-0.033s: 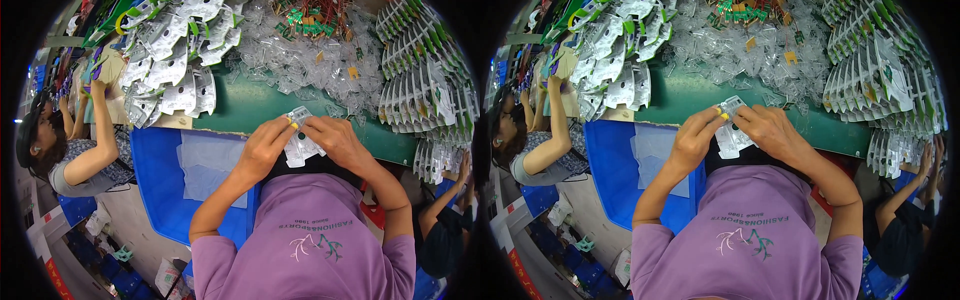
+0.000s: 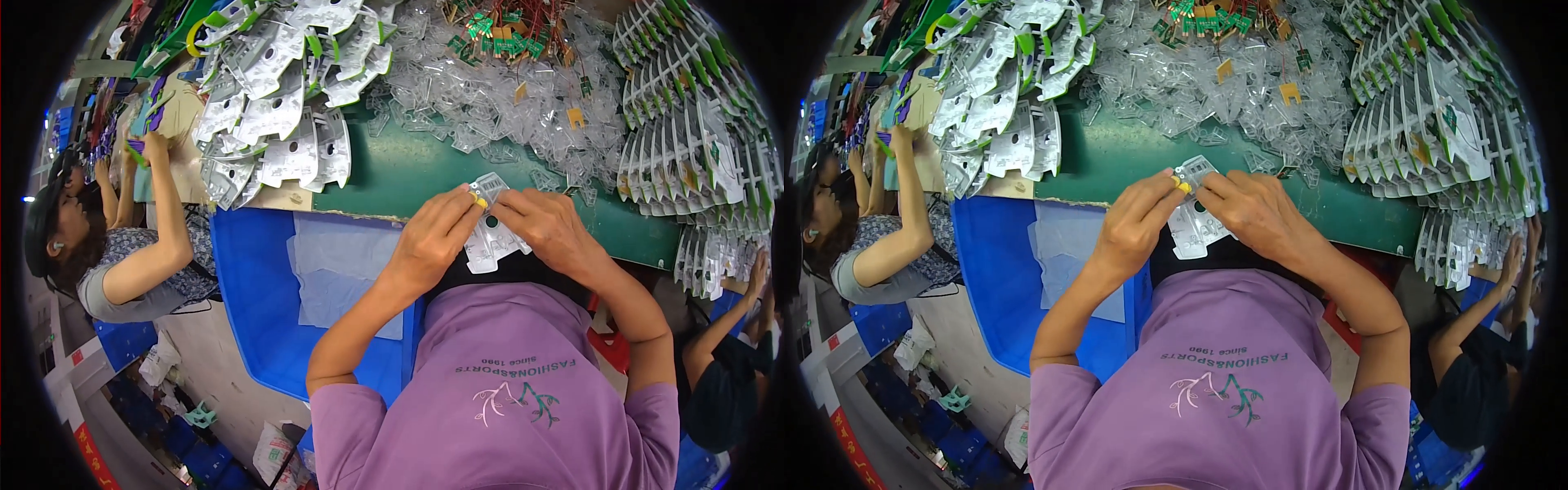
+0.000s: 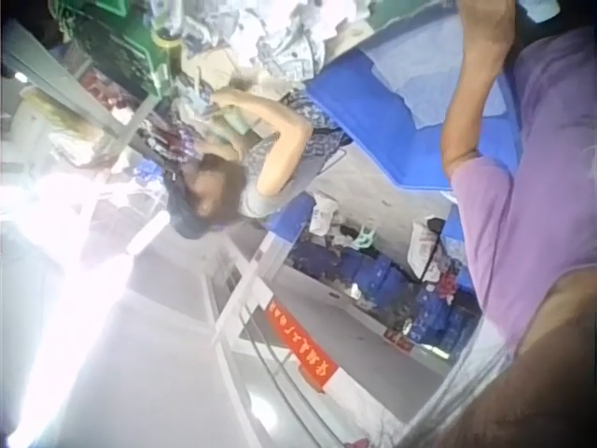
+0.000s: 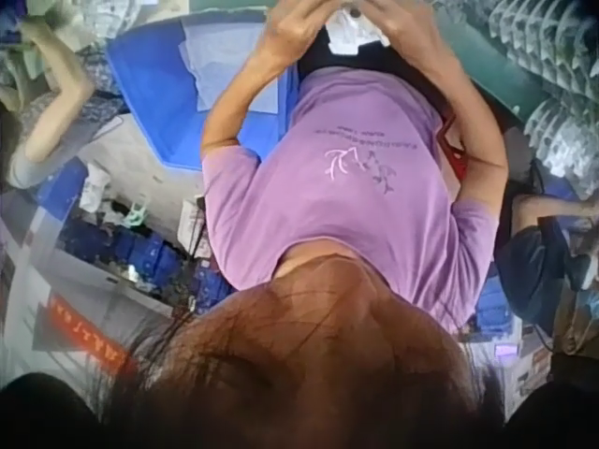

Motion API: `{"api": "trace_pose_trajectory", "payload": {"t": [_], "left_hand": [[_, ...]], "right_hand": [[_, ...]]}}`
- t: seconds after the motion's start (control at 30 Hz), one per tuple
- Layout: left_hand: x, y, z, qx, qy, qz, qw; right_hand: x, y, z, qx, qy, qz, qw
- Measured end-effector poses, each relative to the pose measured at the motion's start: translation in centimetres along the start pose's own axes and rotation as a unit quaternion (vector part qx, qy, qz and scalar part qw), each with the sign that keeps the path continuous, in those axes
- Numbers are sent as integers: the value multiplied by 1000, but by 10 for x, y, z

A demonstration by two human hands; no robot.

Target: The person assembles small plastic components by hand, taking yellow components from storage bins and inserting them into plastic housings to create assembled parts.

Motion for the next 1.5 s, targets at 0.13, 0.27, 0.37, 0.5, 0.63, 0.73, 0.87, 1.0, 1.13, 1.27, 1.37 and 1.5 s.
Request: {"api": "trace_pose_trajectory", "payload": {"t": [0.13, 0.27, 0.37, 0.5, 0.63, 0.73, 0.87, 1.0, 1.13, 1.27, 1.37, 1.5], "left_hand": [[9, -2, -2, 44, 49, -14, 998], [10, -3, -4, 55, 67, -8, 996], [7, 3, -12, 36, 37, -14, 999], [1, 4, -26, -71, -65, 51, 994], [1, 2, -32, -120, -121, 49, 984], [8, 8, -24, -154, -55, 33, 986], [14, 10, -17, -141, 59, 3, 988], [10, 7, -14, -76, 79, -3, 994], [12, 5, -16, -89, 117, 24, 989], [11, -1, -17, -144, 76, 52, 985], [8, 2, -18, -157, 62, 51, 984], [1, 9, -13, -192, 68, 47, 978]], "right_hand": [[-2, -1, -2, 5, -43, 6, 999], [-2, -4, -5, 59, -39, -44, 997], [-1, -4, 5, 94, -11, -100, 990], [-10, 2, 18, 117, 29, -134, 984], [-20, 14, 19, 114, 32, -128, 985], [-22, 15, 17, 104, 37, -134, 985], [-21, 11, 21, 90, 9, -114, 989], [-25, 16, 36, 378, -19, -115, 918], [-29, 30, 34, 232, -86, -75, 966], [-30, 41, 5, 65, -126, -54, 988], [-28, 44, -16, 62, -90, -76, 991], [-24, 45, 2, 150, -114, -71, 980]]}}
Point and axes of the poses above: each hand's wrist, its own x-axis towards the middle knuckle, its own z-axis out of the back of the hand, y = z × x, the point moved 1 cm from there along x, towards the middle knuckle, and after that the axes turned 12 degrees about y, right-handed, at the moved point
